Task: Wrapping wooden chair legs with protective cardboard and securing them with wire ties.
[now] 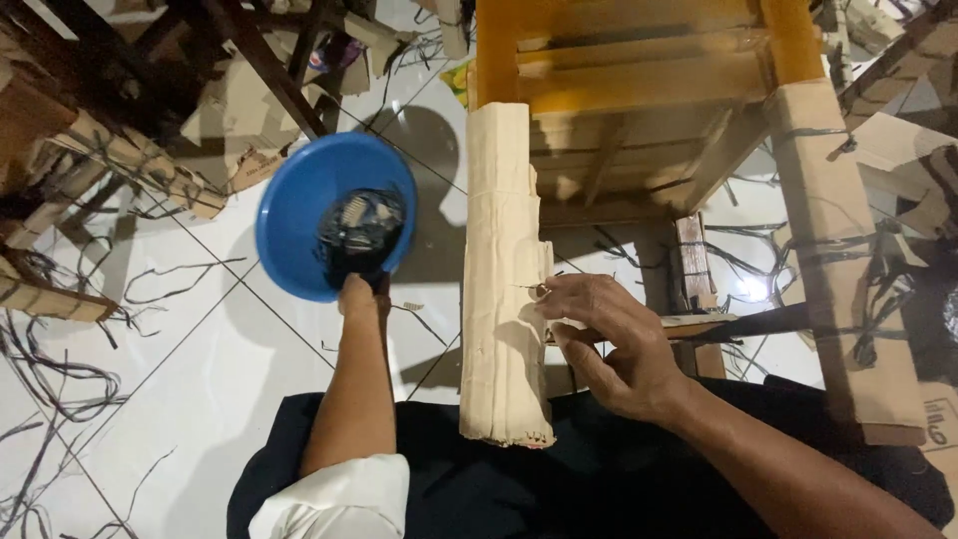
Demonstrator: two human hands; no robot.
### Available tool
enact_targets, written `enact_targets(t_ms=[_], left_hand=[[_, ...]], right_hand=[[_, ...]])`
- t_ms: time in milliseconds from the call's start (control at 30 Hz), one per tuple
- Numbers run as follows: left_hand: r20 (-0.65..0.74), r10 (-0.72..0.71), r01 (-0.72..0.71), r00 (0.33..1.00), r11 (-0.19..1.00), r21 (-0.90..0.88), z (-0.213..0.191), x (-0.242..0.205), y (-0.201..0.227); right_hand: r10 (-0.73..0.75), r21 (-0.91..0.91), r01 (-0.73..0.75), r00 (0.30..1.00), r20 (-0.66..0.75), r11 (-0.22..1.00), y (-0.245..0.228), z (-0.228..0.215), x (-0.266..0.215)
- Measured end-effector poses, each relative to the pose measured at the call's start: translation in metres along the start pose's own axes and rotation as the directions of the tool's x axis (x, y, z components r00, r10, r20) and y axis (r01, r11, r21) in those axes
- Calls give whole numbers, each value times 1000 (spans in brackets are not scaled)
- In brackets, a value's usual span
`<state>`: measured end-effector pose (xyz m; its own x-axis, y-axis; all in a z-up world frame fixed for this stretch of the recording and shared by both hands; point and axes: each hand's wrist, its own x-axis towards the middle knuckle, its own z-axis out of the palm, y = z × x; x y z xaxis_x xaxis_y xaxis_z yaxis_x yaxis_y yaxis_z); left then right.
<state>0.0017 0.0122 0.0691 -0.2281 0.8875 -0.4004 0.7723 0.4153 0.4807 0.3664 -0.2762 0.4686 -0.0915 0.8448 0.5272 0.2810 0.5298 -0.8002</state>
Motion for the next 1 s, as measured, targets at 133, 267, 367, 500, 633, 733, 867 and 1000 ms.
enact_targets(t_ms=[133, 267, 367, 500, 633, 733, 867, 1000], left_hand=[[43, -490, -14, 871, -112, -994, -76, -52, 75], [-39, -431, -136, 901, -196, -971, -149, -80, 128], [-38, -281, -96, 959, -196, -976, -195, -123, 171], [-48, -132, -71, 990, -175, -982, -224, -178, 235], [-40, 6, -39, 999, -143, -989, -237, -232, 296], [-35, 110, -25, 993, -92, -995, -240, -280, 339], [21, 288, 16, 957, 22, -1000, -234, -358, 386], [112, 396, 55, 911, 154, -987, -189, -384, 403]], right_hand=[[16, -15, -16, 1000, 5, 1000, -7, -8, -2], [-3, -25, 2, 1000, -20, 1000, -14, -14, -6], [-50, -76, 46, 997, -53, 996, -20, -22, -5], [-84, -122, 71, 992, -99, 990, -27, -30, -12], [-133, -169, 108, 980, -147, 980, -35, -48, -15], [-93, -168, 50, 960, -264, 985, -27, -64, -27], [25, -24, -43, 862, -506, 999, -48, -98, -25], [195, 135, -141, 739, -645, 981, -77, -140, -24]])
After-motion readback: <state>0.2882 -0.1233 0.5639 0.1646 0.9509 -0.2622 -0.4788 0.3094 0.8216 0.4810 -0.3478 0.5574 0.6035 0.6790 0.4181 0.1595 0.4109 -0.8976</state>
